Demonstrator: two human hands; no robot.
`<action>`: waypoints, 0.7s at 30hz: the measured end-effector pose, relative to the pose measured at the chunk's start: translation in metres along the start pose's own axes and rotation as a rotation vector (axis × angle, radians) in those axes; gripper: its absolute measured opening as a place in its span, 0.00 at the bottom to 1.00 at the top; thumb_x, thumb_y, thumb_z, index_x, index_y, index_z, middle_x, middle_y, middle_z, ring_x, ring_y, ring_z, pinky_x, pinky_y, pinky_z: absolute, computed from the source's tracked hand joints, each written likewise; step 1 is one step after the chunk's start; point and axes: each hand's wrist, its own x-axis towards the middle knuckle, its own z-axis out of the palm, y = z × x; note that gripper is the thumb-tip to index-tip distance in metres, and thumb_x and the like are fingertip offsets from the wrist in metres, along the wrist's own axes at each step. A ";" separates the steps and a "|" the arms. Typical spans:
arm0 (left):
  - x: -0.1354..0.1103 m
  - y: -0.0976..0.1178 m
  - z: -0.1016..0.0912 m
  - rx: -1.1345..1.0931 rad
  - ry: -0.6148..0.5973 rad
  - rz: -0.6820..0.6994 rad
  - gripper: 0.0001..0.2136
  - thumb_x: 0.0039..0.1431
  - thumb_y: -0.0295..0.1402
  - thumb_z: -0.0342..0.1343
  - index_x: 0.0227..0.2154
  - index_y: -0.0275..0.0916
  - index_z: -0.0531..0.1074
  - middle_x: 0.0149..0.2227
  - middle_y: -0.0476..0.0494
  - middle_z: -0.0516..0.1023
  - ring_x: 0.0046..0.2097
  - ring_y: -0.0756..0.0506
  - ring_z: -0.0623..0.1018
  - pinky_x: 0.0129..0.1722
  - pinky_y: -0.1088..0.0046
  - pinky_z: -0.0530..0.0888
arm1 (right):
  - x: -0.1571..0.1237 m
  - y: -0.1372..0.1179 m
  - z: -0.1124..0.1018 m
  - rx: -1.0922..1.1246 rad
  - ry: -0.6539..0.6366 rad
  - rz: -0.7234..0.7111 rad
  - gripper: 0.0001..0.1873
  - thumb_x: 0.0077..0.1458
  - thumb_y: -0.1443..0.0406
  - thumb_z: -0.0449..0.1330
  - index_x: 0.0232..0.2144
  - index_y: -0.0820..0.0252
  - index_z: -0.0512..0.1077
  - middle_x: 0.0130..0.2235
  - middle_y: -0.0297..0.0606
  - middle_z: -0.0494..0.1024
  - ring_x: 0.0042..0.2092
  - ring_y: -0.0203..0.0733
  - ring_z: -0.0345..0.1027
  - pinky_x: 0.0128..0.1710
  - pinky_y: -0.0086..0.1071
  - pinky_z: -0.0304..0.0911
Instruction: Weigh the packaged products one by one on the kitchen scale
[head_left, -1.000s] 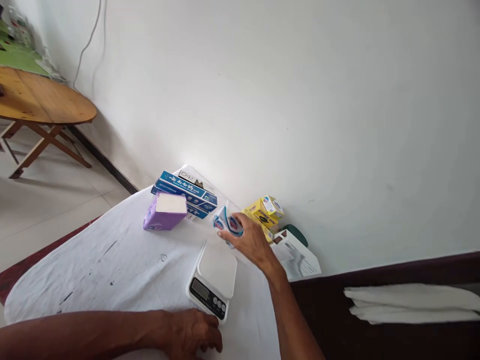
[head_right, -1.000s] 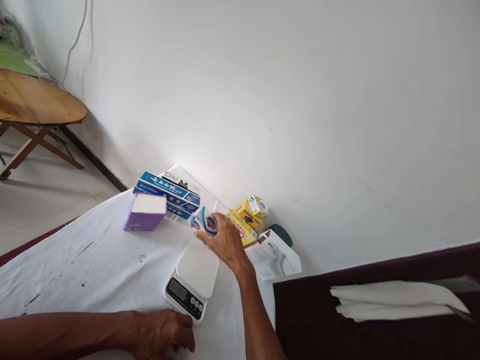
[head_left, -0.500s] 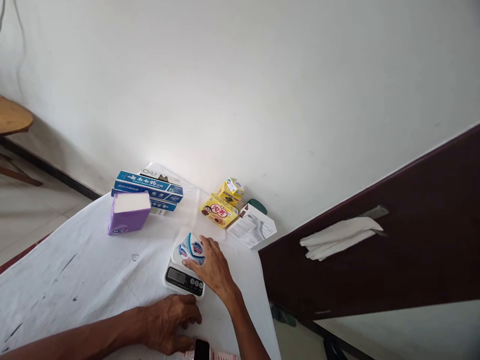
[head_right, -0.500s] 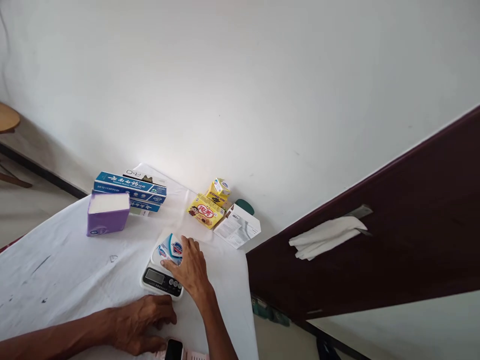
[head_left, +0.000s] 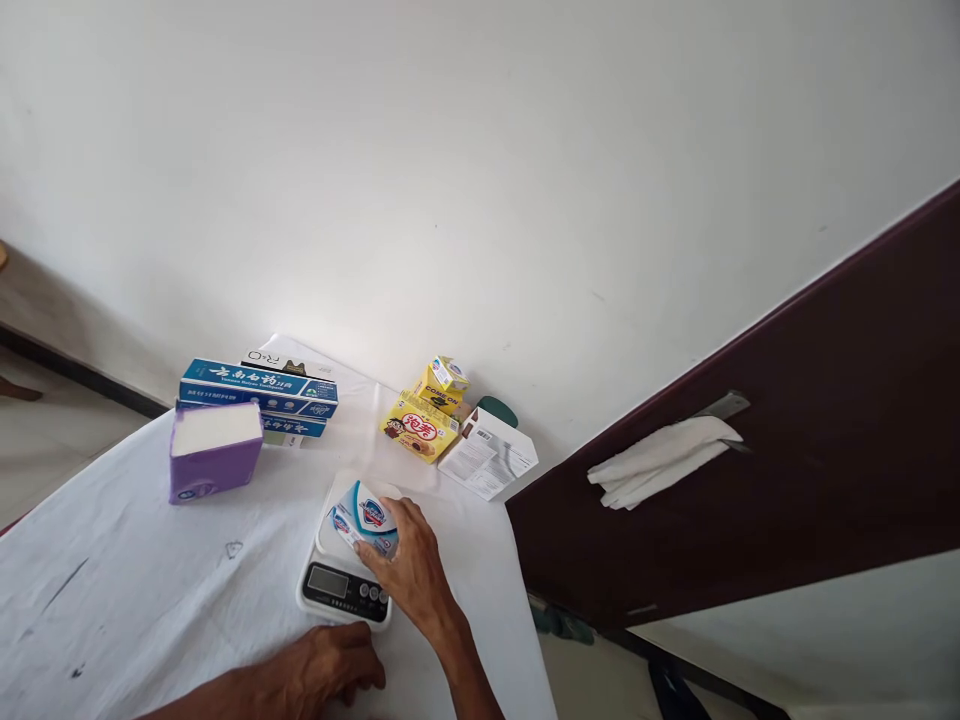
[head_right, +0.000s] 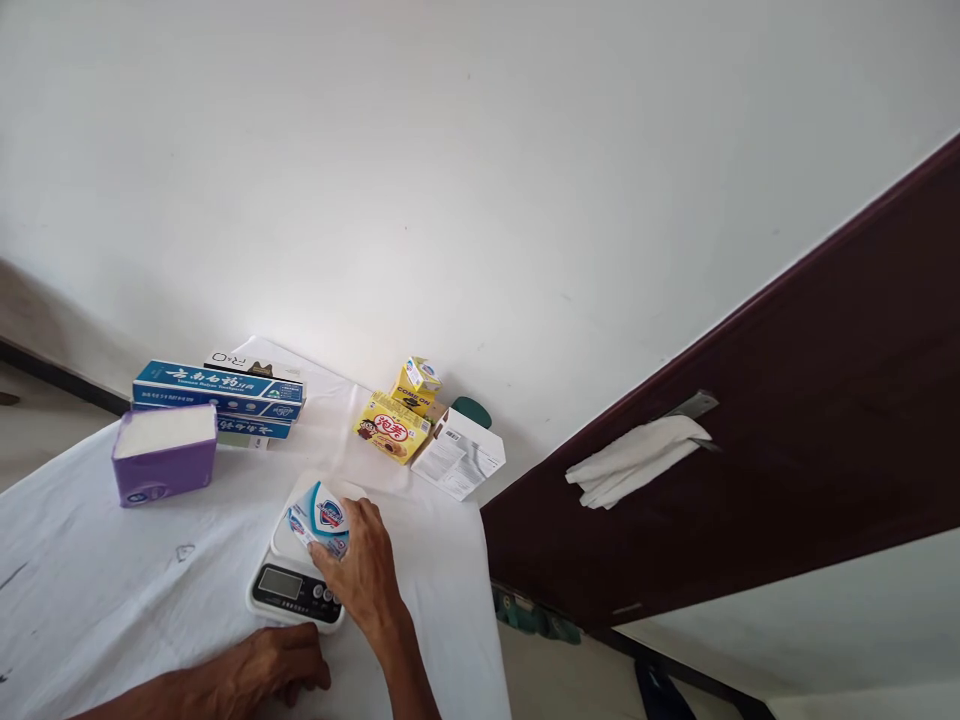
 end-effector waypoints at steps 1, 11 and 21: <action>0.003 -0.010 0.005 -0.034 -0.022 0.005 0.14 0.71 0.44 0.50 0.48 0.41 0.74 0.43 0.42 0.74 0.35 0.49 0.76 0.35 0.77 0.75 | 0.001 0.003 -0.002 0.017 0.024 -0.014 0.24 0.50 0.65 0.67 0.51 0.60 0.73 0.46 0.45 0.77 0.49 0.52 0.72 0.51 0.43 0.70; 0.012 -0.048 0.034 0.044 0.012 0.038 0.12 0.67 0.43 0.57 0.45 0.42 0.76 0.39 0.45 0.73 0.28 0.52 0.72 0.26 0.80 0.70 | 0.113 0.032 -0.065 -0.263 0.340 0.047 0.24 0.56 0.53 0.62 0.49 0.64 0.74 0.48 0.50 0.78 0.50 0.54 0.71 0.52 0.43 0.66; 0.022 -0.031 0.025 0.469 0.067 0.318 0.17 0.70 0.32 0.57 0.24 0.39 0.61 0.27 0.50 0.68 0.28 0.49 0.64 0.24 0.73 0.60 | 0.197 0.058 -0.036 -0.447 0.300 0.070 0.21 0.60 0.60 0.58 0.48 0.69 0.77 0.48 0.56 0.77 0.50 0.56 0.69 0.54 0.44 0.60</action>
